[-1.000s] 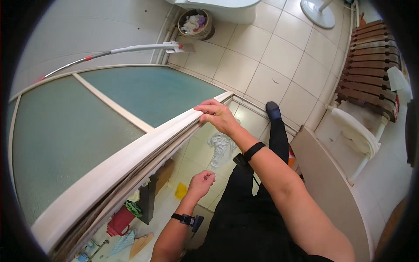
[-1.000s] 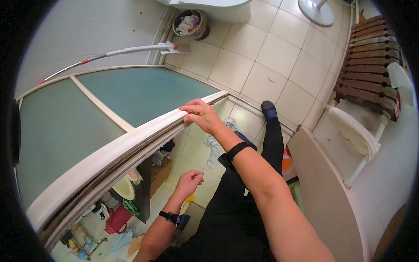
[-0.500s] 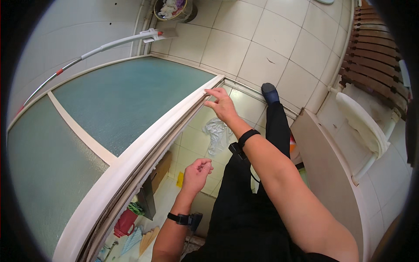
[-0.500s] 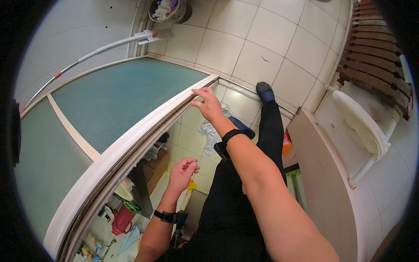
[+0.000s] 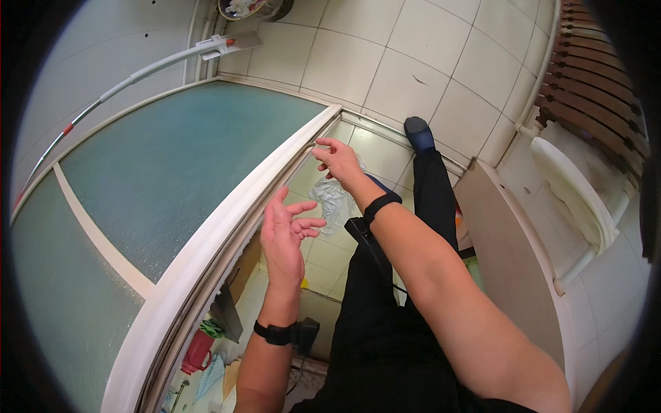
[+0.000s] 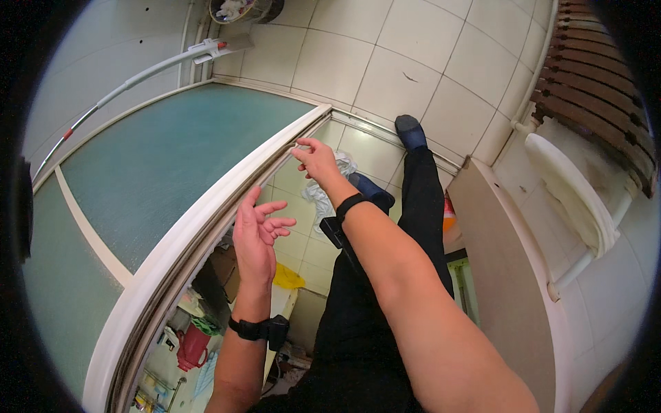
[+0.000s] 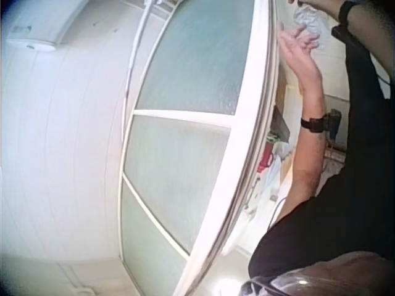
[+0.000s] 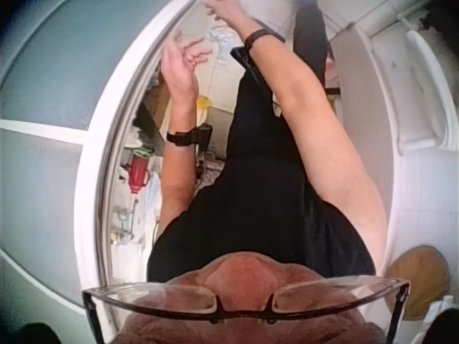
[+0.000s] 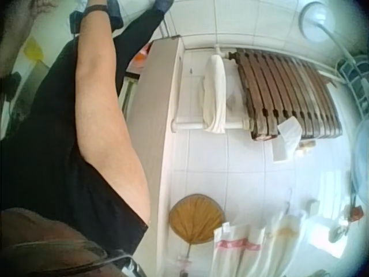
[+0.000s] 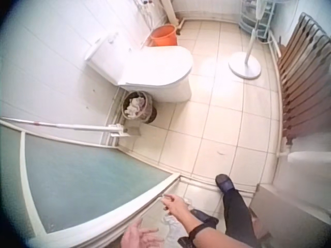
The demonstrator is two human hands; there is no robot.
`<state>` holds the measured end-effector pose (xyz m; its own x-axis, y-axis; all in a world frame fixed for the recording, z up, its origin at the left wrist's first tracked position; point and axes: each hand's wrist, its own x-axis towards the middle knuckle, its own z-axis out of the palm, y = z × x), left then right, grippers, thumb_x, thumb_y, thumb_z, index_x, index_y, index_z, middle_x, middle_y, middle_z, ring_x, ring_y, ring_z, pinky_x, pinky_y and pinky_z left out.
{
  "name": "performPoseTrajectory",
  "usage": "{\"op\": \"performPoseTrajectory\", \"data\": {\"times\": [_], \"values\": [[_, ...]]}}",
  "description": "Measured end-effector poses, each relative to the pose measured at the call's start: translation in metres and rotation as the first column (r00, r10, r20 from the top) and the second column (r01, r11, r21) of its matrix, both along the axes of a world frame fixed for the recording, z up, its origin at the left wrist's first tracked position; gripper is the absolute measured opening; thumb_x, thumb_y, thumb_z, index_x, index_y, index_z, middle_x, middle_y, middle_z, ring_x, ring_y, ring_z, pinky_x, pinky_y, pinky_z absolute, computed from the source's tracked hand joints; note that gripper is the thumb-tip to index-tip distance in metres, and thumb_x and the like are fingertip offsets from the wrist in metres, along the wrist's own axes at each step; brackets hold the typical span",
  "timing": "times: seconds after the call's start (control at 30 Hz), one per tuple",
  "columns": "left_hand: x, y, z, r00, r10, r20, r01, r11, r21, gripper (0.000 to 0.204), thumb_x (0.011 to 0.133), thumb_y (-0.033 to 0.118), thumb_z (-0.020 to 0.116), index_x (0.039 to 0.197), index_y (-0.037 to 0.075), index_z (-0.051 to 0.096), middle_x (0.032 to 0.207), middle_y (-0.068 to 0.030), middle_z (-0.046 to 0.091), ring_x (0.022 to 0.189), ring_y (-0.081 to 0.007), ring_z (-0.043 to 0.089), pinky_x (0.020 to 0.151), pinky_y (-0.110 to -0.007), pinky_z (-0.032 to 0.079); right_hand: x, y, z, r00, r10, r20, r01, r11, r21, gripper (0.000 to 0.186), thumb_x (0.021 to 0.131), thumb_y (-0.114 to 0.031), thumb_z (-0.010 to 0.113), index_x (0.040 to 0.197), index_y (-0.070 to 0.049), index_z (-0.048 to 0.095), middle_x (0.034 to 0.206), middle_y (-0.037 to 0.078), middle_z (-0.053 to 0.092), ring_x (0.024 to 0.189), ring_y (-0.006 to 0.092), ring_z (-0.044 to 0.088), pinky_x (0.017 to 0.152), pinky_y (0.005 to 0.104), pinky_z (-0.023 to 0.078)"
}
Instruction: Repairing a sliding shower door by applying or adjusting weatherstripping tape on the frame.
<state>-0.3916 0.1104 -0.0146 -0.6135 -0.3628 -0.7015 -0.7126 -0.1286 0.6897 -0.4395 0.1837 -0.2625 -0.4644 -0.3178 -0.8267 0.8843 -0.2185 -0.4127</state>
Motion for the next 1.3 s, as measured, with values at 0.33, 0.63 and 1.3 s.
{"op": "performPoseTrajectory", "data": {"times": [0.33, 0.63, 1.3], "values": [[-0.017, 0.0, -0.091, 0.993, 0.036, 0.111, -0.032, 0.999, -0.045, 0.078, 0.117, 0.056, 0.04, 0.166, -0.004, 0.032, 0.128, -0.0224, 0.068, 0.095, -0.0265, 0.076, 0.077, -0.031, 0.057, -0.013, -0.01, -0.02, 0.981, 0.116, -0.154, -0.119, 0.993, -0.008, 0.031, 0.093, -0.025, 0.085, 0.116, -0.005, 0.078, 0.092, 0.002, 0.073, 0.072, 0.0128, 0.07, 0.055, 0.029, 0.053], [-0.031, 0.008, -0.123, 0.974, 0.196, 0.117, -0.189, 0.98, -0.068, 0.086, 0.116, 0.06, 0.035, 0.166, -0.01, 0.028, 0.137, -0.0256, 0.066, 0.097, -0.0291, 0.076, 0.077, -0.032, 0.058, -0.015, -0.006, -0.027, 0.979, 0.095, -0.18, -0.101, 0.995, -0.022, 0.026, 0.09, -0.023, 0.087, 0.104, -0.002, 0.081, 0.089, 0.006, 0.079, 0.075, 0.0153, 0.071, 0.065, 0.0316, 0.057], [-0.031, -0.001, -0.147, 0.975, 0.103, 0.196, -0.099, 0.995, -0.027, 0.079, 0.116, 0.055, 0.042, 0.163, -0.008, 0.034, 0.136, -0.0242, 0.066, 0.097, -0.0273, 0.076, 0.075, -0.03, 0.059, -0.009, 0.009, -0.044, 0.986, 0.132, -0.105, -0.133, 0.991, -0.001, 0.034, 0.087, -0.022, 0.085, 0.114, -0.002, 0.079, 0.088, 0.007, 0.074, 0.081, 0.0163, 0.071, 0.072, 0.0318, 0.058]]}}
